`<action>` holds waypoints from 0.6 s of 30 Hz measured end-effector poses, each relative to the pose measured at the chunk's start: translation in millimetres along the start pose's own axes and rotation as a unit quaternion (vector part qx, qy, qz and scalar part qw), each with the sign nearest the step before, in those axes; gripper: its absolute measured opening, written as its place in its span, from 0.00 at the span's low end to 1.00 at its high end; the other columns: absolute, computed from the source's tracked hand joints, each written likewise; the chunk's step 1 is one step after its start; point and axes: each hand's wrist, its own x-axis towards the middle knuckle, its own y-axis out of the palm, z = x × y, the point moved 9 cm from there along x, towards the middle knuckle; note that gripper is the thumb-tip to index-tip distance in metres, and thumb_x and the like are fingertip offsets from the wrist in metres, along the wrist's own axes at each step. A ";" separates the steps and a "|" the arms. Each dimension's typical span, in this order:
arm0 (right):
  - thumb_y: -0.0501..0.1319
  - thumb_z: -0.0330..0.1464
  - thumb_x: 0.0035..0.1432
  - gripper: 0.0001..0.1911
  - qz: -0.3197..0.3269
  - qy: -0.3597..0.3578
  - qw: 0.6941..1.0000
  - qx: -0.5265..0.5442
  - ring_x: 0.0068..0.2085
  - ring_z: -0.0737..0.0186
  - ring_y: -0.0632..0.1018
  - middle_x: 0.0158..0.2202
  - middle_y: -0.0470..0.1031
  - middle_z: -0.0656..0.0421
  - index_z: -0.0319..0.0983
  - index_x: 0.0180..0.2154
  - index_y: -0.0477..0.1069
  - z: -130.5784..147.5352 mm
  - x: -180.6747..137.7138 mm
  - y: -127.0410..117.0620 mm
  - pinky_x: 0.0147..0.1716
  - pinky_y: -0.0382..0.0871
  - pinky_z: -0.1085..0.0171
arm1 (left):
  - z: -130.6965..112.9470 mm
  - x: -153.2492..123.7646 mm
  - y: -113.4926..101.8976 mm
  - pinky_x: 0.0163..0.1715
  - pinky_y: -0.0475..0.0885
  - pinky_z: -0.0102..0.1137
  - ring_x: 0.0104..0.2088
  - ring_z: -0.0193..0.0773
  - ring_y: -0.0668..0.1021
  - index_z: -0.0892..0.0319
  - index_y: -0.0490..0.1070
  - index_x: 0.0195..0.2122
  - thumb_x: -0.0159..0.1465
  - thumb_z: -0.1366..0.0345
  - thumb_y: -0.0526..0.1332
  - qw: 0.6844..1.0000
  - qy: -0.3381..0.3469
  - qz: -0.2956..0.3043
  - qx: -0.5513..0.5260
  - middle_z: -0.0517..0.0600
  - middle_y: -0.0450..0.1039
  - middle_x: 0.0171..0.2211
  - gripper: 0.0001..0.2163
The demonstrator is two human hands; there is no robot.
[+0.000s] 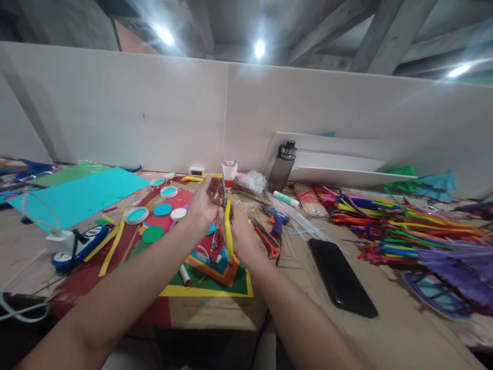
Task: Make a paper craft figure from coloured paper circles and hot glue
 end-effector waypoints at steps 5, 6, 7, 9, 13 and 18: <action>0.52 0.44 0.62 0.18 -0.002 0.019 1.000 0.015 0.38 0.57 0.75 0.40 0.76 0.53 0.39 0.43 0.70 -1.6 0.3 1.0 0.41 0.69 0.58 | -0.1 -2.2 -0.8 0.31 0.68 0.26 0.29 0.30 0.76 0.61 0.72 0.29 0.57 0.71 0.66 1.000 0.003 -0.002 -0.004 0.48 0.74 0.28 0.03; 0.52 0.44 0.62 0.19 -0.004 0.023 1.000 0.013 0.37 0.57 0.74 0.39 0.77 0.53 0.38 0.43 0.70 -2.3 0.3 1.2 0.40 0.69 0.58 | -0.2 -2.7 -0.9 0.31 0.68 0.26 0.29 0.30 0.76 0.61 0.72 0.29 0.57 0.71 0.66 1.000 0.003 -0.002 -0.004 0.48 0.74 0.28 0.03; 0.52 0.45 0.62 0.19 -0.006 0.029 1.000 0.009 0.37 0.57 0.74 0.38 0.77 0.54 0.38 0.43 0.70 -3.4 0.2 1.3 0.39 0.69 0.58 | -0.4 -3.2 -1.1 0.31 0.68 0.26 0.29 0.30 0.76 0.61 0.72 0.28 0.57 0.71 0.66 1.000 0.004 -0.003 -0.003 0.48 0.74 0.28 0.03; 0.52 0.45 0.61 0.19 -0.009 0.039 0.999 0.000 0.36 0.57 0.74 0.37 0.77 0.54 0.38 0.42 0.70 -5.2 -0.1 1.6 0.38 0.69 0.58 | -0.8 -4.6 -1.5 0.31 0.68 0.26 0.29 0.30 0.76 0.61 0.72 0.28 0.57 0.71 0.66 1.000 0.004 -0.005 -0.002 0.48 0.74 0.28 0.03; 0.53 0.44 0.61 0.18 -0.005 0.032 0.999 0.001 0.37 0.56 0.74 0.39 0.77 0.54 0.39 0.43 0.70 -4.8 -0.5 3.2 0.40 0.69 0.57 | -0.9 -8.6 -0.5 0.31 0.68 0.25 0.28 0.29 0.76 0.60 0.72 0.28 0.58 0.70 0.65 1.000 -0.001 -0.003 0.000 0.47 0.74 0.28 0.03; 0.52 0.44 0.62 0.18 0.000 0.044 0.999 -0.008 0.37 0.55 0.75 0.40 0.77 0.52 0.39 0.43 0.70 -7.5 -0.7 3.0 0.41 0.68 0.56 | -2.3 -13.5 2.3 0.30 0.68 0.25 0.28 0.28 0.75 0.60 0.72 0.27 0.59 0.71 0.64 1.000 0.004 0.001 -0.001 0.46 0.74 0.28 0.04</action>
